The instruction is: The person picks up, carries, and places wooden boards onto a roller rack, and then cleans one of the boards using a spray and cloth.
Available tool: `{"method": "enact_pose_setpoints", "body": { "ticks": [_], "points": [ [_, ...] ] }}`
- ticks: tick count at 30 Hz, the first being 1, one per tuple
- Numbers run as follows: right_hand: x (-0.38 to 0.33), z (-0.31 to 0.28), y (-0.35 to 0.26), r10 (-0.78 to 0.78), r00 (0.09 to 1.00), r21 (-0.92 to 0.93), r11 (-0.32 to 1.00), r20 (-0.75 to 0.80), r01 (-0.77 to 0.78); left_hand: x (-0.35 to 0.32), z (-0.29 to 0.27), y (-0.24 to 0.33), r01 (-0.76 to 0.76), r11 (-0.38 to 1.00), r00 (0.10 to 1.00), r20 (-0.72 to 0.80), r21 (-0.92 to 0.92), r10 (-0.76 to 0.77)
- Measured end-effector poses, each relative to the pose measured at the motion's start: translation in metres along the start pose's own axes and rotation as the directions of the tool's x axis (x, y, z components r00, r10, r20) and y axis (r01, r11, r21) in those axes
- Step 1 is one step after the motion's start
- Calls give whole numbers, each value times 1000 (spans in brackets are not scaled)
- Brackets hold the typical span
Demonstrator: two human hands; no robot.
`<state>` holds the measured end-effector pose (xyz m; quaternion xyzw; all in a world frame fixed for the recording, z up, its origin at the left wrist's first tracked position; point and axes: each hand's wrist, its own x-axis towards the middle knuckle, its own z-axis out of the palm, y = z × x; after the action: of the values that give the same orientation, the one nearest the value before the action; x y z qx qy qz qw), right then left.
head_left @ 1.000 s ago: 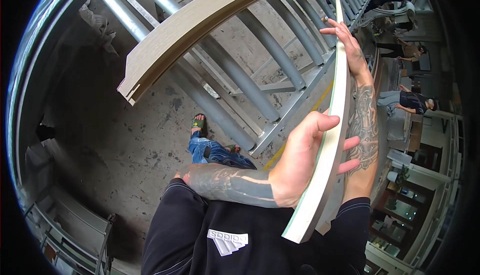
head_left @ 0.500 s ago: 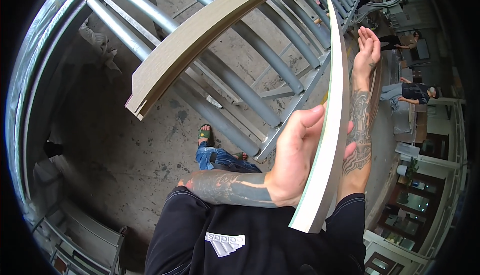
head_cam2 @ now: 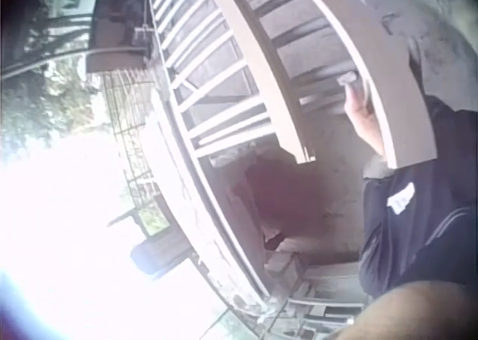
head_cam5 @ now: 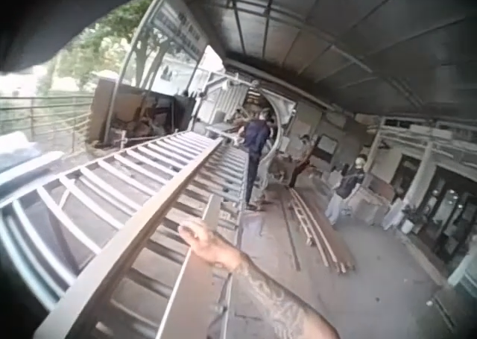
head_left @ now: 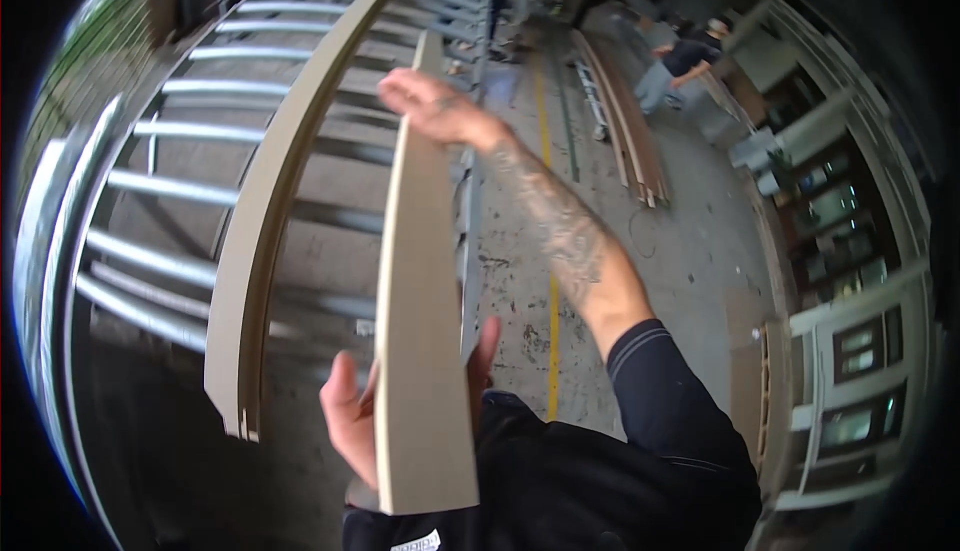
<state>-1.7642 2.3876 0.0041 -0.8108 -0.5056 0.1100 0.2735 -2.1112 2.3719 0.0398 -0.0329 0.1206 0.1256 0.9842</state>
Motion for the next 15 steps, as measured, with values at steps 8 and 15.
{"method": "enact_pose_setpoints", "body": {
  "ticks": [8, 15],
  "points": [
    [9, 33, 17, 193, 981, -24, 981, -17, -194, -13, -7, 6, -81, 993, 994, 84, 85, 74],
    [10, 42, 24, 217, 975, -90, 973, 38, -213, -5, -16, 2, -92, 996, 995, 46, 9, 91]
  ]
}}
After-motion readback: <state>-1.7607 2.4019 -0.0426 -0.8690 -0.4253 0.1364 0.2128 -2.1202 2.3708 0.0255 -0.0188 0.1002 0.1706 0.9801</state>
